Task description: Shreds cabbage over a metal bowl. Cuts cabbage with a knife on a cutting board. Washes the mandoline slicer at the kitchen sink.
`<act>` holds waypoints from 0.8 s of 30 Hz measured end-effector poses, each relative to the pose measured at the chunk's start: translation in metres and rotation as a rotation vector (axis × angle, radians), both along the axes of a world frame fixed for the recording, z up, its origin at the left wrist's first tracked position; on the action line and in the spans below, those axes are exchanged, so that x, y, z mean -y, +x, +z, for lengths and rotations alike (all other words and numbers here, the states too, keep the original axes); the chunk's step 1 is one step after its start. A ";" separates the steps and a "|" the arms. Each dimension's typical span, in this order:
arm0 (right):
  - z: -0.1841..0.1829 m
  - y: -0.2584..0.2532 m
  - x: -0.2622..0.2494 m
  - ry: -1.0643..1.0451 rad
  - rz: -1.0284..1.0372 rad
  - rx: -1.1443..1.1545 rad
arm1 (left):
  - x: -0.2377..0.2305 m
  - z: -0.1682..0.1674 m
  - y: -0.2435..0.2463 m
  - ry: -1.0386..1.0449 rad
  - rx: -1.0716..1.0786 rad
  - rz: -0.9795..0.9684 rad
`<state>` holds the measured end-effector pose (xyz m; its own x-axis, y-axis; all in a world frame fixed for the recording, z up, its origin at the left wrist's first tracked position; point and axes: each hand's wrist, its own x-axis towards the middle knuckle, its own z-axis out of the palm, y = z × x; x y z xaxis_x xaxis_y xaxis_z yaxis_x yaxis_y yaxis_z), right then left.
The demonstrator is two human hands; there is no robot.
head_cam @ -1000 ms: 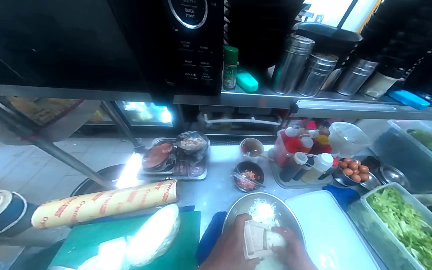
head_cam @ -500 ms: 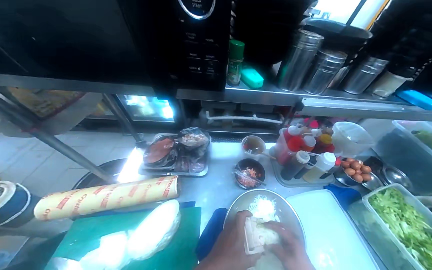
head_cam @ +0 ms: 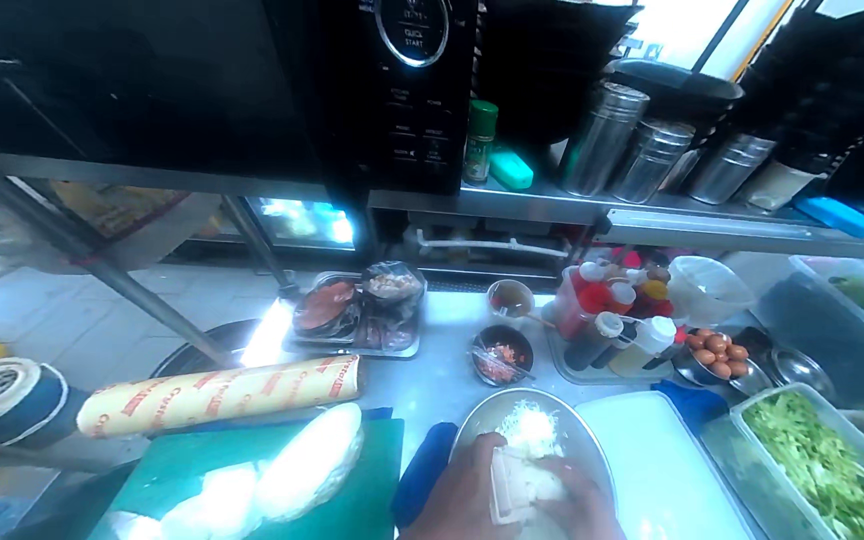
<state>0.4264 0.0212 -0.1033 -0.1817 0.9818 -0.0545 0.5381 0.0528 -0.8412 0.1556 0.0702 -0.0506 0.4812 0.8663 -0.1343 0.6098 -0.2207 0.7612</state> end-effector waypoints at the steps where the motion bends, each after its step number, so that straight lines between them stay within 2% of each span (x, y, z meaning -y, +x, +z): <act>1: 0.011 -0.009 0.002 0.031 0.029 -0.041 | 0.002 -0.003 0.001 0.010 0.006 0.003; 2: 0.013 -0.011 0.002 0.048 0.041 -0.061 | 0.003 -0.006 0.001 0.016 0.010 0.005; 6: -0.031 0.019 0.001 -0.034 0.000 0.062 | 0.001 -0.003 -0.007 0.016 -0.001 -0.002; 10: 0.011 -0.008 -0.002 0.045 0.082 -0.024 | 0.000 -0.006 -0.003 0.008 -0.016 0.001; 11: 0.009 -0.009 -0.002 0.057 0.084 -0.034 | 0.001 -0.007 -0.002 0.009 -0.022 0.000; 15: -0.036 0.023 -0.001 -0.033 0.014 0.101 | 0.003 -0.006 -0.006 0.035 -0.008 -0.005; 19: 0.009 -0.004 -0.002 0.014 0.089 -0.018 | 0.004 -0.006 -0.001 0.031 0.025 0.007; 24: -0.034 0.025 0.000 -0.050 0.006 0.129 | 0.003 -0.002 -0.001 0.027 -0.005 -0.010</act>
